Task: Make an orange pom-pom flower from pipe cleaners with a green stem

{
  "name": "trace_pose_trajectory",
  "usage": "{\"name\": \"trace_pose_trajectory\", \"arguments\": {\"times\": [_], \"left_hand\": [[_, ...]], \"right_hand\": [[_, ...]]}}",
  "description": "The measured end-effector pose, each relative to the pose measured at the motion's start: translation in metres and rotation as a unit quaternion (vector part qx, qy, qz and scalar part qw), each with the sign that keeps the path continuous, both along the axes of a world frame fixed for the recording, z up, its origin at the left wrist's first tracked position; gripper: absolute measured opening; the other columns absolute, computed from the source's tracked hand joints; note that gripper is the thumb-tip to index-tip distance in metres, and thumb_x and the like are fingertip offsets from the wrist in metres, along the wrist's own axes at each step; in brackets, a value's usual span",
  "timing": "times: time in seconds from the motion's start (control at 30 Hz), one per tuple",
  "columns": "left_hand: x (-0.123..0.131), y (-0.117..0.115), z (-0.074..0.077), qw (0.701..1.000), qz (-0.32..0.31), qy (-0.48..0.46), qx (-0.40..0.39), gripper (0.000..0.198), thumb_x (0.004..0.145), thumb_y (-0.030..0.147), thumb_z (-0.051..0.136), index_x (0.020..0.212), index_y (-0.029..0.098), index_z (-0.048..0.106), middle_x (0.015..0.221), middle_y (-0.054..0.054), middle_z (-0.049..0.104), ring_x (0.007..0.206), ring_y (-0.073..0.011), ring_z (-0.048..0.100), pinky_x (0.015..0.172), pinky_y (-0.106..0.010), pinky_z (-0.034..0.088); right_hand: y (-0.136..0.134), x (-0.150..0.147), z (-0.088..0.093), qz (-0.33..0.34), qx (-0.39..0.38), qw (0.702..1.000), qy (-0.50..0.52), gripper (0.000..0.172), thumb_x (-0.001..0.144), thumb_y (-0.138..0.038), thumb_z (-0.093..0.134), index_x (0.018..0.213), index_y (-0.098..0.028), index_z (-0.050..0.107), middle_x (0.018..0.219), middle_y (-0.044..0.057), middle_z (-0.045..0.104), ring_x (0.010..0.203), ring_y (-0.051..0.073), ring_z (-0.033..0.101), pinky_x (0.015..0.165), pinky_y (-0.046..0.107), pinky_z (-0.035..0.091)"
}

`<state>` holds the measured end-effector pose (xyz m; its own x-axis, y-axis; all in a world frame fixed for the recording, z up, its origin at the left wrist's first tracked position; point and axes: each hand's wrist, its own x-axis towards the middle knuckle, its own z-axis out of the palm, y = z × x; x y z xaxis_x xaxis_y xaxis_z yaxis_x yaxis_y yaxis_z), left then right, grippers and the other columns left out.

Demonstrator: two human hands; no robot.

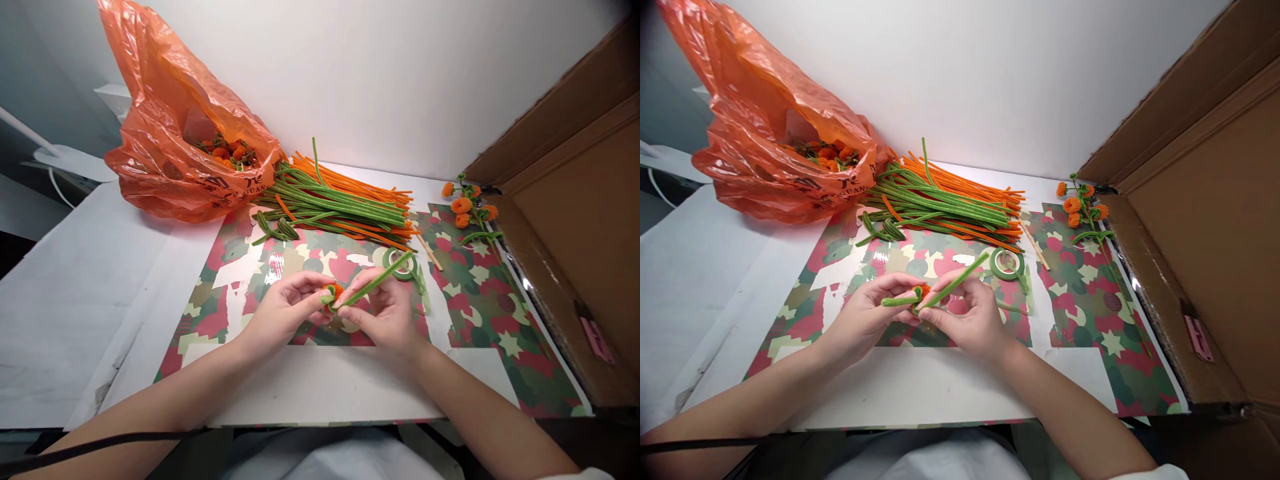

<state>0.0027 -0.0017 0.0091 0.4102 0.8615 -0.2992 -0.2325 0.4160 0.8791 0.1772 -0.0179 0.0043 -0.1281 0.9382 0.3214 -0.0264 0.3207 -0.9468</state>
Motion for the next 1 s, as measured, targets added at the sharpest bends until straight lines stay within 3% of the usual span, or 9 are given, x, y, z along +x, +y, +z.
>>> {"name": "trace_pose_trajectory", "arguments": {"times": [0.2, 0.43, 0.83, 0.9, 1.0], "left_hand": [[0.0, -0.0006, 0.0009, 1.0, 0.012, 0.025, 0.005, 0.021, 0.075, 0.034, 0.074, 0.091, 0.021, 0.07, 0.081, 0.0, 0.069, 0.063, -0.0121, 0.065, 0.059, -0.022, 0.056], [0.0, -0.0017, 0.0012, 0.999, 0.025, 0.018, 0.017, 0.02, 0.075, 0.032, 0.075, 0.091, 0.021, 0.07, 0.083, -0.001, 0.069, 0.067, -0.0129, 0.065, 0.06, -0.023, 0.057], [0.0014, -0.0027, 0.0038, 0.998, 0.02, 0.049, 0.033, 0.021, 0.076, 0.034, 0.074, 0.089, 0.019, 0.07, 0.077, -0.001, 0.069, 0.062, -0.0125, 0.064, 0.06, -0.023, 0.057], [0.0019, -0.0029, 0.0045, 0.998, 0.019, 0.047, 0.032, 0.02, 0.076, 0.034, 0.074, 0.089, 0.019, 0.07, 0.077, -0.001, 0.068, 0.064, -0.0125, 0.065, 0.06, -0.022, 0.057], [0.0024, -0.0026, 0.0042, 0.998, 0.025, 0.051, 0.029, 0.021, 0.075, 0.034, 0.074, 0.089, 0.019, 0.07, 0.078, -0.001, 0.068, 0.064, -0.0129, 0.065, 0.059, -0.023, 0.057]], "right_hand": [[-0.0026, -0.0018, 0.0004, 0.006, -0.042, 0.999, 0.03, 0.03, 0.078, -0.02, 0.072, 0.096, -0.026, 0.049, 0.078, -0.003, 0.065, 0.075, 0.014, 0.067, 0.071, 0.029, 0.053], [0.0001, 0.0007, 0.0038, 0.004, -0.013, 1.0, 0.024, 0.018, 0.078, -0.018, 0.071, 0.087, -0.025, 0.057, 0.078, -0.002, 0.061, 0.075, 0.014, 0.061, 0.072, 0.03, 0.051], [0.0014, 0.0005, 0.0043, 0.078, -0.079, 0.992, 0.067, 0.01, 0.086, -0.027, 0.064, 0.09, -0.023, 0.055, 0.081, 0.0, 0.067, 0.077, 0.013, 0.066, 0.071, 0.027, 0.056], [0.001, 0.001, 0.0031, 0.087, -0.1, 0.988, 0.074, 0.015, 0.086, -0.028, 0.064, 0.096, -0.024, 0.054, 0.084, 0.001, 0.067, 0.077, 0.013, 0.066, 0.069, 0.027, 0.056], [-0.0009, 0.0009, 0.0008, 0.051, -0.135, 0.988, 0.052, 0.037, 0.082, -0.031, 0.068, 0.113, -0.027, 0.047, 0.08, 0.0, 0.067, 0.079, 0.016, 0.066, 0.068, 0.029, 0.055]]}}
